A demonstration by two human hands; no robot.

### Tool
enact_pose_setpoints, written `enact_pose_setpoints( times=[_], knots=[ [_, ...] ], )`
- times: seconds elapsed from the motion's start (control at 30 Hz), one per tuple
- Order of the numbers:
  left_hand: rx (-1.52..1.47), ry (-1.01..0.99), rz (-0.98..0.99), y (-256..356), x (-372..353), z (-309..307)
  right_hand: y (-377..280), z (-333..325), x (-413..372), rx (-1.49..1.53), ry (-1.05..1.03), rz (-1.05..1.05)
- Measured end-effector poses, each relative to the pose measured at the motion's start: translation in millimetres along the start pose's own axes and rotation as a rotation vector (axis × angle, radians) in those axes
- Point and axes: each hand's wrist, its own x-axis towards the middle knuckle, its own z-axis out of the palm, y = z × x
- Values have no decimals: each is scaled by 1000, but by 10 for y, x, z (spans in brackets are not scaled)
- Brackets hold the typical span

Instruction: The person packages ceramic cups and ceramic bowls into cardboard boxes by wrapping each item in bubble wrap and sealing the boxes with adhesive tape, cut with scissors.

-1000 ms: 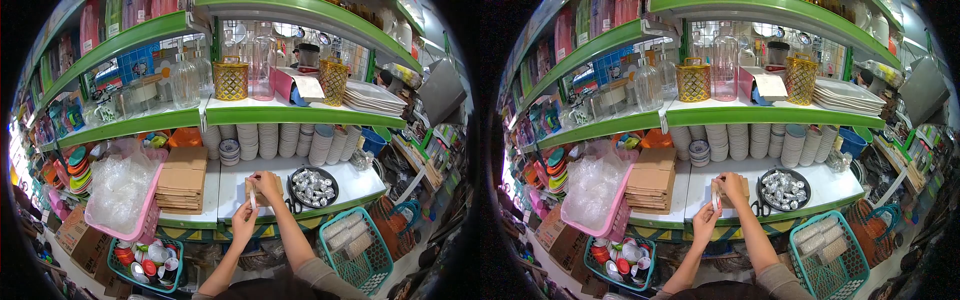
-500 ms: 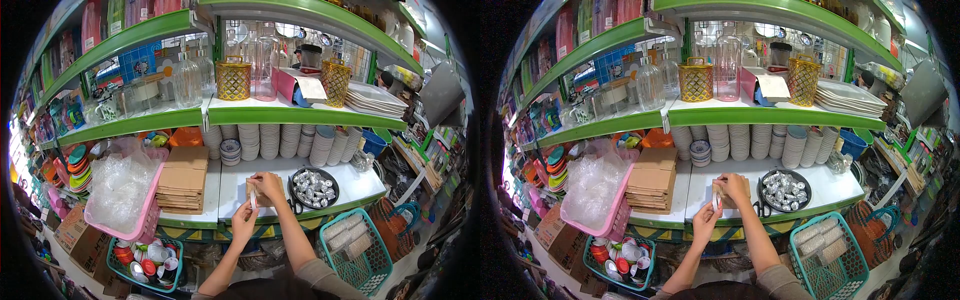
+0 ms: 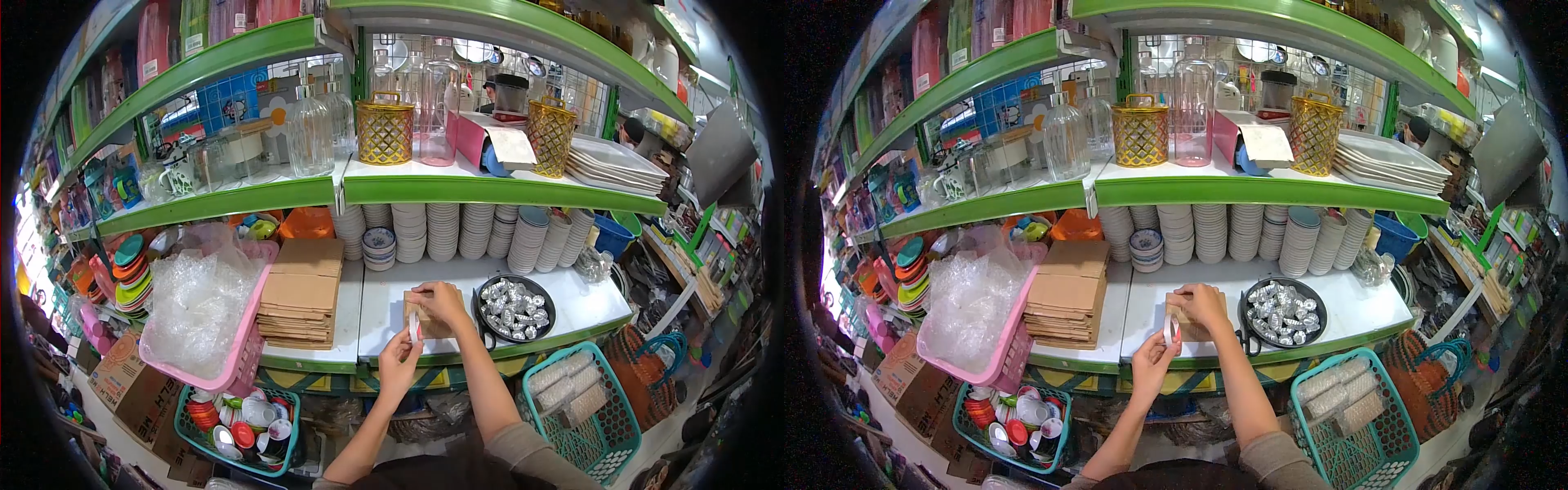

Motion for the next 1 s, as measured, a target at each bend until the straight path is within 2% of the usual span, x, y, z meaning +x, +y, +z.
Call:
enact_pose_setpoints(
  times=[0.1, 0.33, 0.4, 0.5, 0.73, 1.0],
  knots=[
    [1, -6, -14, 40, -13, -9, 100, -5, 58, -20, -74, 1],
    [3, -15, -15, 8, -24, -13, 72, -21, 27, -36, -88, 43],
    [-14, -23, -8, -25, -14, -9, 32, -58, -26, -94, -70, -62],
    [-19, -10, -12, 37, -26, 28, 93, -31, -43, -107, -71, -105],
    [70, -23, 39, -15, 10, 17, 114, -103, -31, -163, -178, -107],
    [43, -48, -26, -34, 31, -7, 221, -122, 5, -255, -302, -181]
  ],
)
